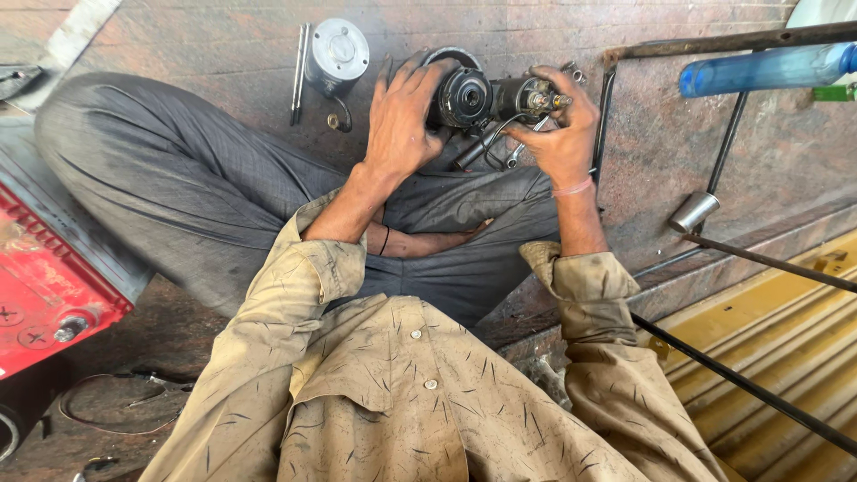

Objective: The person sits on the ground repairing a car starter motor. They disassemble the starter by hand, separating the drive end and solenoid housing, removing and repositioning internal components, then reassemble the housings and use a long metal rod to tap and seat the parts together.

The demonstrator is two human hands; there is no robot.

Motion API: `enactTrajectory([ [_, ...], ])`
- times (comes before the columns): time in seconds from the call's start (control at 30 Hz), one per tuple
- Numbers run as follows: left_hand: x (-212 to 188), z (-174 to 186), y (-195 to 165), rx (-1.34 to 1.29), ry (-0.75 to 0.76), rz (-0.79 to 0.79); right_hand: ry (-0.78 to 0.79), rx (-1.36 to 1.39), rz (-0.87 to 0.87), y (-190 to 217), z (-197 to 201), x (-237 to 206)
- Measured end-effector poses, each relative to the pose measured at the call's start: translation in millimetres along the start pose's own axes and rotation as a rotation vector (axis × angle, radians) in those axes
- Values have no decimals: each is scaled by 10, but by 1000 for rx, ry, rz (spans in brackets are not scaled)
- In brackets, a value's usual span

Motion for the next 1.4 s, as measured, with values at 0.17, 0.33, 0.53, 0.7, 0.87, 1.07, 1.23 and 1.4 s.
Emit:
enactTrajectory([
  [0.17,-97,-155,-17,1,5,-32,-31,221,-55,-167,-2,-244],
  [0.33,-267,-311,12,6,-30,-137,-73,403,-40,-360,-55,-592],
  [0.53,-464,-429,41,-20,-2,-162,-249,785,-128,-329,-265,-857],
  [0.7,-547,-316,7,-141,36,-107,-159,440,-97,183,-103,-712],
  [0.87,-637,-170,-111,-363,127,8,10,-37,40,954,201,-331],
  [1.07,-662,-177,25,-285,101,204,130,-190,1,1403,165,94],
  [1.23,-545,-305,379,-364,108,249,208,-298,-19,1336,-58,318],
  [1.4,-441,-341,539,-448,120,315,253,-324,-77,1191,-268,486],
])
Point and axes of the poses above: each hand's wrist, its own x-axis towards the middle knuckle, its own z-axis out of the back of the hand, y = z × x, the point moved 3 cm from there along x, towards the middle knuckle, and after that the axes turned 15 degrees about z, right-handed, at the moved point
